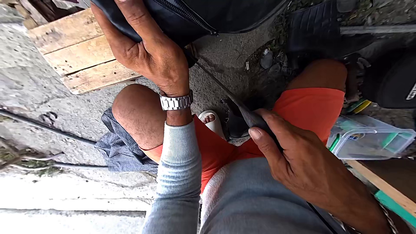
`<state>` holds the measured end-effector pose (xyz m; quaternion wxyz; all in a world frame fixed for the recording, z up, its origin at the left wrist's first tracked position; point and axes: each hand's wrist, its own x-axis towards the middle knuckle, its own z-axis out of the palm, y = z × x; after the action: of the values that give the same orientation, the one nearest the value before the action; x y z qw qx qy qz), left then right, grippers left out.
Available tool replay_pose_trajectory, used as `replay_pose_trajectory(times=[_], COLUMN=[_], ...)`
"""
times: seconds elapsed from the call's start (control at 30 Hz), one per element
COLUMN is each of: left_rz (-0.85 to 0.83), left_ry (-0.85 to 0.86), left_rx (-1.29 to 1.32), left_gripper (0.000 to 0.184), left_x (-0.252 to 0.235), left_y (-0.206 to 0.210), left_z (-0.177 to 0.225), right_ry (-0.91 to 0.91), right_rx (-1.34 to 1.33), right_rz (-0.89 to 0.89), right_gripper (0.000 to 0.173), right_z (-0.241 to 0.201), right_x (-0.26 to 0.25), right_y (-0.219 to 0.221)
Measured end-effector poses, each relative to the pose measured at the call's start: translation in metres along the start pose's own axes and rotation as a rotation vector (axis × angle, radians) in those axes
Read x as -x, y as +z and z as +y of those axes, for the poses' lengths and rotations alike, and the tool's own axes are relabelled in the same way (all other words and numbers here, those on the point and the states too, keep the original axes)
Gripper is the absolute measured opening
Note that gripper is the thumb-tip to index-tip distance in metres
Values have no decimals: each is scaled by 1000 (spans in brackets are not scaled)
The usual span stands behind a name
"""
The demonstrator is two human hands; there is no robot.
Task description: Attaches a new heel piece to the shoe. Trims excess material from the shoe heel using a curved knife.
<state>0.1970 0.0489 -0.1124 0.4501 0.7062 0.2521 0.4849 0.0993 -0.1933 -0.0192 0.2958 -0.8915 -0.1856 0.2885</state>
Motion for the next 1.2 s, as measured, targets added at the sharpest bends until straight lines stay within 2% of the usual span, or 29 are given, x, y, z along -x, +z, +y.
replay_pose_trajectory(times=[0.47,0.93,1.2], left_rz=[-21,-16,-57], left_ry=[-116,-78,-75], left_rx=[54,41,47], left_gripper=[16,15,13], left_x=[-10,-8,-6], left_y=[-1,0,0], left_z=[-10,-7,-6], right_ry=[3,15,4], right_rx=[2,-16,27], right_rz=[-51,-3,-21], right_gripper=[43,44,42], right_z=[-6,-3,-3], right_x=[-14,3,-5], right_y=[-14,6,-6])
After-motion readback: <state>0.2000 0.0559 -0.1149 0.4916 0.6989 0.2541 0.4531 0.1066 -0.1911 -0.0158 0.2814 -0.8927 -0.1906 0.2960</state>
